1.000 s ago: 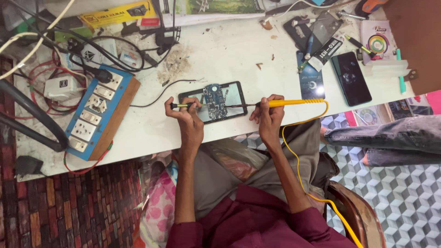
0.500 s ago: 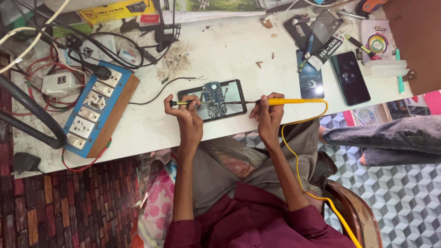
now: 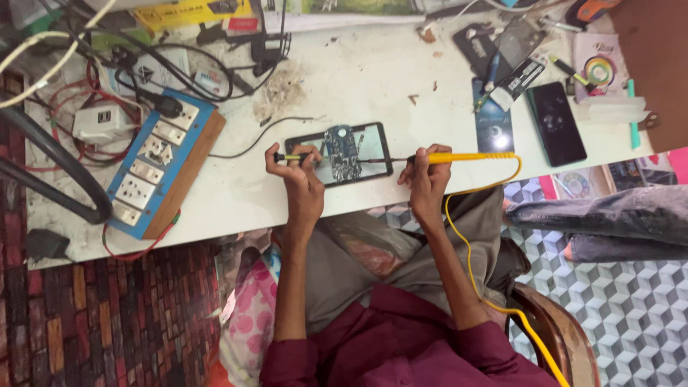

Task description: The person uses a soldering iron and a probe to work on the internal circuit board of a disassembled mobile phone. They repeatedly apply heat and make contact with various points on the board while seated at a cluttered workbench.

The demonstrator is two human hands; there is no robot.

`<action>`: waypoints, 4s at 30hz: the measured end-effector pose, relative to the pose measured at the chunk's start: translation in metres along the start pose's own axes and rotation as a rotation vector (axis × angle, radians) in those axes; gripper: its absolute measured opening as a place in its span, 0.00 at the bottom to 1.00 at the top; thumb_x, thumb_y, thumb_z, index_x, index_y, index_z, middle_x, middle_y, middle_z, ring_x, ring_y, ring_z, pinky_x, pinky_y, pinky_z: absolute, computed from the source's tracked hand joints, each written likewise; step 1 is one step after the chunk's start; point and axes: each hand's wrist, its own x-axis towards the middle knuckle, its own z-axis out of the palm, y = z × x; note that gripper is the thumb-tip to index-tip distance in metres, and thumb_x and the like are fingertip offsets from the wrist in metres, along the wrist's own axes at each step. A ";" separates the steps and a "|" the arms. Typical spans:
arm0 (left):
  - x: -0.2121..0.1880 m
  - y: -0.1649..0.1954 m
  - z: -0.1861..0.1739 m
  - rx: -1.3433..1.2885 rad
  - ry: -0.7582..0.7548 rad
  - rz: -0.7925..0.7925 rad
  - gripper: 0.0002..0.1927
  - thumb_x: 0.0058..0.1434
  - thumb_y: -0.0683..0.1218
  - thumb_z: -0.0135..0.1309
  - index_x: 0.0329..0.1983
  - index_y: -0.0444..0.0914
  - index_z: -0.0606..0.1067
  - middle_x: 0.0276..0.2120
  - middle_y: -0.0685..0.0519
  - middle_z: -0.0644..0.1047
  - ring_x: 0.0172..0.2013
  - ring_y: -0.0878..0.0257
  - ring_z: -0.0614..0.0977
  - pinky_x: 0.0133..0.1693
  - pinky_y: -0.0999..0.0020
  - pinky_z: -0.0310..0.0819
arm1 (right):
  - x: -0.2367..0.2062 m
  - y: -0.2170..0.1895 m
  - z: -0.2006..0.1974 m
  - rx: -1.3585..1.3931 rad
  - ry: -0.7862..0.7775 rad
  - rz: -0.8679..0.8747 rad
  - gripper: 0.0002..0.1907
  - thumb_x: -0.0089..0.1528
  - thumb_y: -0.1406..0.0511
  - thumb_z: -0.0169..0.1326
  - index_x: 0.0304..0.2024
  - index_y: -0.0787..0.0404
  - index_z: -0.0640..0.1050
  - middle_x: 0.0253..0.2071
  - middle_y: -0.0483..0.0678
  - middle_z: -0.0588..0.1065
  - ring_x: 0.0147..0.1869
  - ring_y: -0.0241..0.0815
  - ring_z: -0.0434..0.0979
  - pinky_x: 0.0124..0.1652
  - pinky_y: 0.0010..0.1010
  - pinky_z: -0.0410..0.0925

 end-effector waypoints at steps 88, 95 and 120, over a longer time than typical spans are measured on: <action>0.001 -0.001 -0.001 -0.038 0.017 0.024 0.31 0.67 0.24 0.32 0.66 0.39 0.40 0.44 0.42 0.70 0.44 0.57 0.71 0.59 0.67 0.68 | 0.003 0.003 -0.002 -0.010 -0.122 0.014 0.10 0.74 0.65 0.48 0.49 0.62 0.61 0.33 0.52 0.73 0.27 0.35 0.73 0.30 0.23 0.67; -0.002 0.002 -0.001 0.009 0.013 0.014 0.31 0.68 0.24 0.33 0.66 0.39 0.40 0.44 0.42 0.70 0.43 0.58 0.71 0.56 0.67 0.68 | 0.004 0.007 -0.005 0.048 -0.126 0.048 0.11 0.73 0.65 0.49 0.48 0.63 0.61 0.31 0.52 0.72 0.26 0.35 0.72 0.28 0.23 0.67; -0.001 0.001 -0.001 0.016 0.017 -0.022 0.29 0.71 0.26 0.33 0.66 0.39 0.40 0.44 0.43 0.72 0.43 0.58 0.72 0.55 0.65 0.68 | 0.003 0.002 -0.004 0.049 -0.127 0.033 0.11 0.73 0.66 0.49 0.47 0.63 0.61 0.34 0.49 0.70 0.31 0.35 0.74 0.30 0.23 0.69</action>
